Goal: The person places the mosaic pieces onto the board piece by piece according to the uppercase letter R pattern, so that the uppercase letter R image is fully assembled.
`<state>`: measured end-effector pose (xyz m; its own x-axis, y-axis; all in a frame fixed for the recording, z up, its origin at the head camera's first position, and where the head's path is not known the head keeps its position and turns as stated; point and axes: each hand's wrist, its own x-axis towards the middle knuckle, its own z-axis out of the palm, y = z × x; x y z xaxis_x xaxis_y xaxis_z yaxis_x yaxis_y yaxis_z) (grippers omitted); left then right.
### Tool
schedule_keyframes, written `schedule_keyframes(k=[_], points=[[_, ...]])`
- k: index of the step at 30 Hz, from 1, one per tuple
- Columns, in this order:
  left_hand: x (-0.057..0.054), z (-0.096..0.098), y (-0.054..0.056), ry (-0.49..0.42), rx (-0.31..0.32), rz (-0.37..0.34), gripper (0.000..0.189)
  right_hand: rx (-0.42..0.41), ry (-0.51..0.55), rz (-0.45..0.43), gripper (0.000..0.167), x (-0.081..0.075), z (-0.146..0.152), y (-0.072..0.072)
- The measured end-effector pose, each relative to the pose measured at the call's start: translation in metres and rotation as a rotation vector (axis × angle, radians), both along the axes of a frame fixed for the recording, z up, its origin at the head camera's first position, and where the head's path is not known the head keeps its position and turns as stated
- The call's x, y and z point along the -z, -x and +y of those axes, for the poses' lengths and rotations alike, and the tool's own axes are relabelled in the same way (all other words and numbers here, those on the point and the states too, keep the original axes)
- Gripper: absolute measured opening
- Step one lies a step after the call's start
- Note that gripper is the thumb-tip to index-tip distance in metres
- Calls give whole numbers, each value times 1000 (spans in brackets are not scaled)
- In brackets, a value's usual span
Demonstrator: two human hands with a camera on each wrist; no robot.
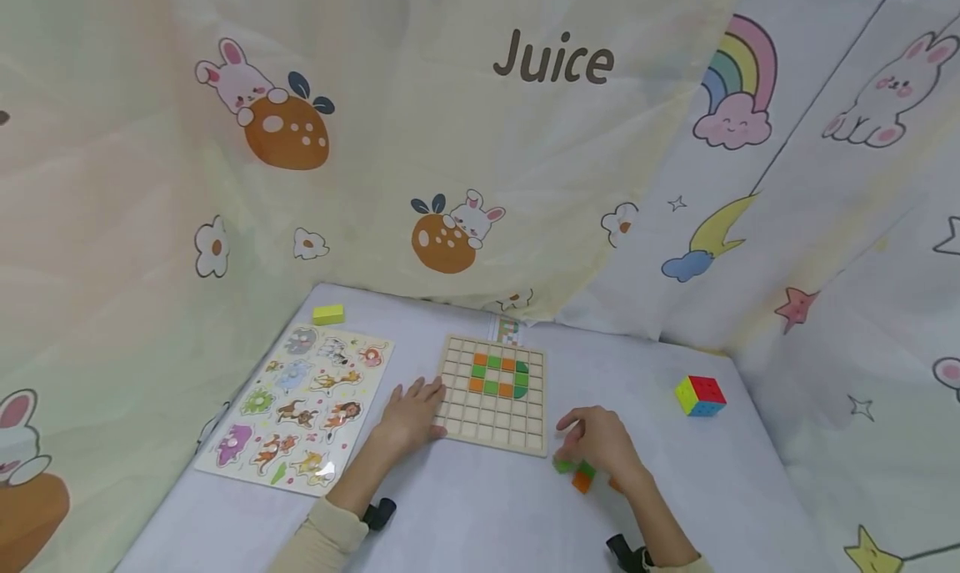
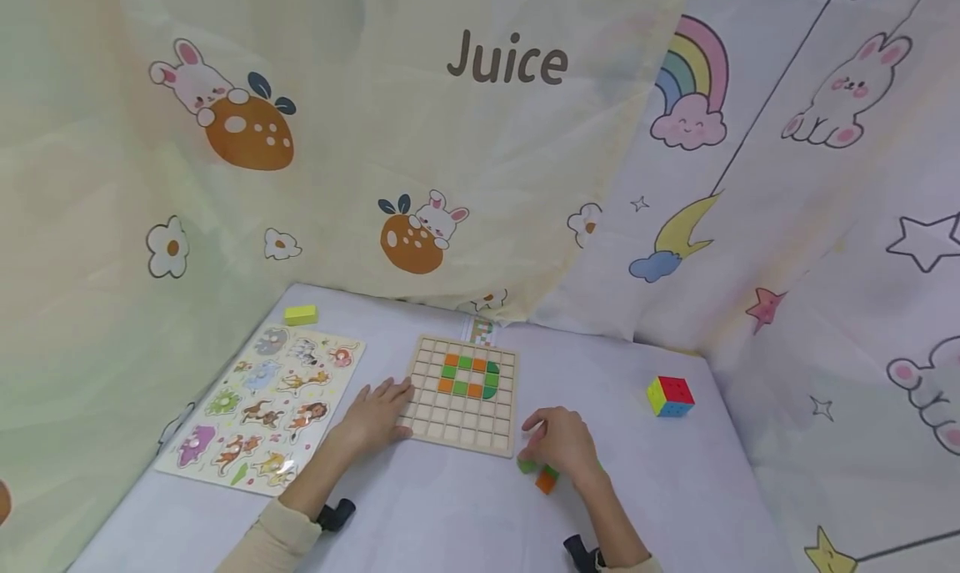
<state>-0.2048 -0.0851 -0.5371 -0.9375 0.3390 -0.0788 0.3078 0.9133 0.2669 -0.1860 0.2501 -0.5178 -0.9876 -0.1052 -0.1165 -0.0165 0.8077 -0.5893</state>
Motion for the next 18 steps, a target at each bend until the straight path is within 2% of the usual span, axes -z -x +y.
schedule_keyframes(k=[7, 12, 18], points=[[0, 0, 0, 9, -3, 6, 77, -11, 83, 47, 37, -6, -6, 14], [1, 1, -1, 9, -2, 0, 77, -18, 204, 83, 41, -6, -16, 22], [1, 1, -1, 16, -3, 7, 77, -9, 324, 141, 36, -9, -35, 31]])
